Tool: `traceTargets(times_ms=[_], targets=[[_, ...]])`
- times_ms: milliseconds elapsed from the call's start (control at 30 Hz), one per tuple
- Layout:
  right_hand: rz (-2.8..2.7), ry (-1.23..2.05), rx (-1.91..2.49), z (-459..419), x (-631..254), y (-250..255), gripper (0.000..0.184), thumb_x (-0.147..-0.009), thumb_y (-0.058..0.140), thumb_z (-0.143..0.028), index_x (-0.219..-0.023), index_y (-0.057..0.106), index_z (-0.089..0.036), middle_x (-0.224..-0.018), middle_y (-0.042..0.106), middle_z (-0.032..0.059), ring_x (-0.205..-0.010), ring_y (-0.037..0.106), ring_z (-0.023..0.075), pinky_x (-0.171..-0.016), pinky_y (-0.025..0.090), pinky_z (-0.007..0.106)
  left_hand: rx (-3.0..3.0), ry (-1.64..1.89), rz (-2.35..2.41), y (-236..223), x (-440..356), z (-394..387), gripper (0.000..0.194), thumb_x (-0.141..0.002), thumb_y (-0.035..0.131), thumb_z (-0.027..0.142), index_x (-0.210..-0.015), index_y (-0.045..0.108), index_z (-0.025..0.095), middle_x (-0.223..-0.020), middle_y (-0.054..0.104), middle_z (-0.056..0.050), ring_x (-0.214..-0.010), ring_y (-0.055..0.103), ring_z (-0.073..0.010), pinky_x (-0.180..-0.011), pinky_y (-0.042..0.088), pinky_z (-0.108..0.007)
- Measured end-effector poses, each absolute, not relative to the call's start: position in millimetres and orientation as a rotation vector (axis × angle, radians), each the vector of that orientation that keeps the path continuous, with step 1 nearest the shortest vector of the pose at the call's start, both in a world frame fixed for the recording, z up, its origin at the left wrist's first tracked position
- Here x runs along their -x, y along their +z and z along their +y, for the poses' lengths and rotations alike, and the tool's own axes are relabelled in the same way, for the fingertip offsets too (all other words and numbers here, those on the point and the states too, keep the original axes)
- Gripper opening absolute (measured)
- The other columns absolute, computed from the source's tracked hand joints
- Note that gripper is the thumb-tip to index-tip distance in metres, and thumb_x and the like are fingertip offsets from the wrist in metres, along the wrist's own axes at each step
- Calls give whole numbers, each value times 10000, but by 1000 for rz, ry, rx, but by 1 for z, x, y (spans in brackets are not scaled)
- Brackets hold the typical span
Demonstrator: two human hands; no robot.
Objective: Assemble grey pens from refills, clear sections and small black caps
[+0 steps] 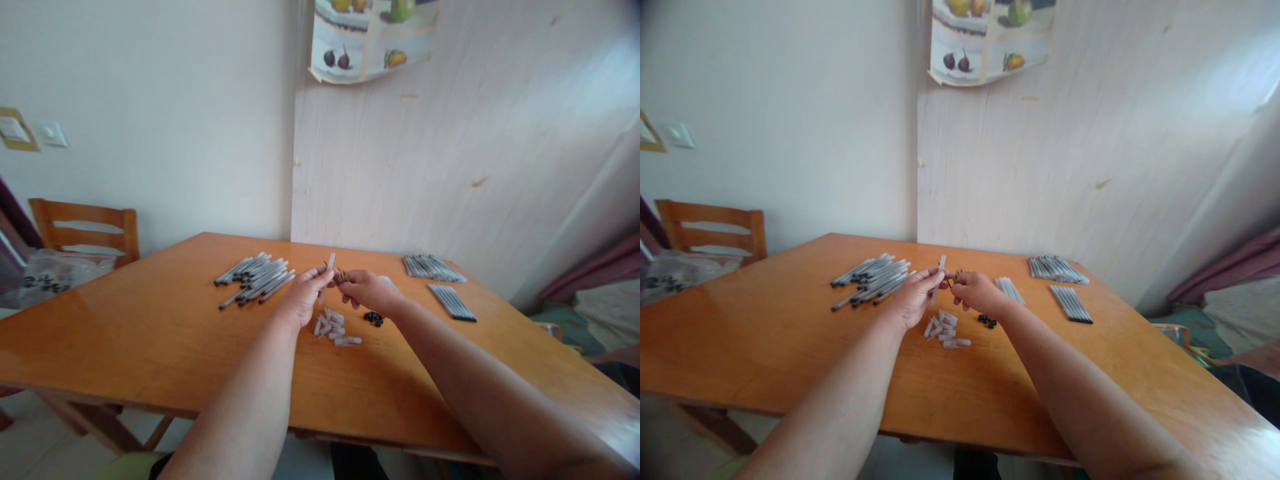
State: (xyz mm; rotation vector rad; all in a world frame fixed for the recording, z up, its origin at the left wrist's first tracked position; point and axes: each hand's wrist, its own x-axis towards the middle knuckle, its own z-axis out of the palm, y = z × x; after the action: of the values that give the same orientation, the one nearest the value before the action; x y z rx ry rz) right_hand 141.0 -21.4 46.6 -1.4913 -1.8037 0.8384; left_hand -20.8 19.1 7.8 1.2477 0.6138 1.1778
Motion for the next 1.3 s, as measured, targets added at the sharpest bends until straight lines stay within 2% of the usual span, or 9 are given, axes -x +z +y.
traceTargets(times_ms=[200, 300, 567, 700, 833, 900, 1067, 1300], targets=[[-1693, 897, 1371, -38, -134, 46, 24, -787, 551, -190, -810, 555, -184, -610, 598, -29, -480, 514, 86, -471, 386, 202, -1113, 1182, 484, 8, 20, 21, 249, -707, 761, 348, -850, 731, 146, -905, 710, -81, -804, 588, -144, -745, 400, -267], [-1540, 863, 1284, -48, -133, 44, 136, -755, 615, -217, -878, 566, -183, -673, 613, -24, -545, 535, 93, -494, 383, 206, -1065, 1183, 486, 11, 20, 18, 233, -701, 769, 331, -843, 729, 150, -927, 715, -80, -813, 603, -142, -722, 395, -257], [-1380, 851, 995, -59, -135, 38, 201, -758, 681, -351, -835, 657, -167, -747, 663, 24, -654, 570, 118, -638, 469, 257, -1080, 1128, 471, 11, 20, 15, 263, -717, 768, 348, -894, 722, 160, -963, 716, -84, -829, 631, -149, -730, 408, -259], [-1138, 774, 950, -57, -150, 35, 247, -761, 717, -385, -859, 676, -162, -727, 663, 25, -631, 589, 116, -631, 497, 262, -1226, 1171, 594, 10, 20, 14, 288, -728, 743, 392, -907, 719, 167, -952, 721, -78, -816, 628, -159, -690, 394, -258], [-949, 697, 905, -57, -173, 41, 276, -714, 779, -390, -822, 671, -160, -753, 667, 37, -650, 606, 118, -604, 501, 249, -1410, 1295, 729, 7, 18, 14, 259, -730, 722, 364, -888, 721, 158, -904, 727, -57, -845, 620, -169, -807, 420, -283], [-926, 678, 885, -58, -182, 45, 277, -703, 793, -386, -801, 667, -159, -751, 666, 39, -638, 600, 114, -581, 494, 239, -1502, 1323, 787, 3, 17, 17, 230, -740, 698, 340, -884, 716, 162, -910, 729, -48, -864, 623, -179, -839, 428, -294], [-937, 688, 878, -60, -188, 51, 278, -709, 793, -383, -800, 664, -154, -718, 659, 37, -603, 584, 108, -546, 475, 229, -1735, 1281, 993, -11, 19, 28, 181, -779, 636, 320, -899, 708, 206, -916, 730, -39, -863, 637, -194, -794, 445, -289], [-964, 675, 948, -62, -189, 53, 294, -719, 768, -415, -800, 642, -161, -740, 663, 50, -613, 588, 124, -556, 483, 254, -1773, 1295, 961, -17, 20, 33, 140, -764, 670, 321, -864, 729, 242, -889, 729, -38, -849, 633, -206, -798, 438, -297]])
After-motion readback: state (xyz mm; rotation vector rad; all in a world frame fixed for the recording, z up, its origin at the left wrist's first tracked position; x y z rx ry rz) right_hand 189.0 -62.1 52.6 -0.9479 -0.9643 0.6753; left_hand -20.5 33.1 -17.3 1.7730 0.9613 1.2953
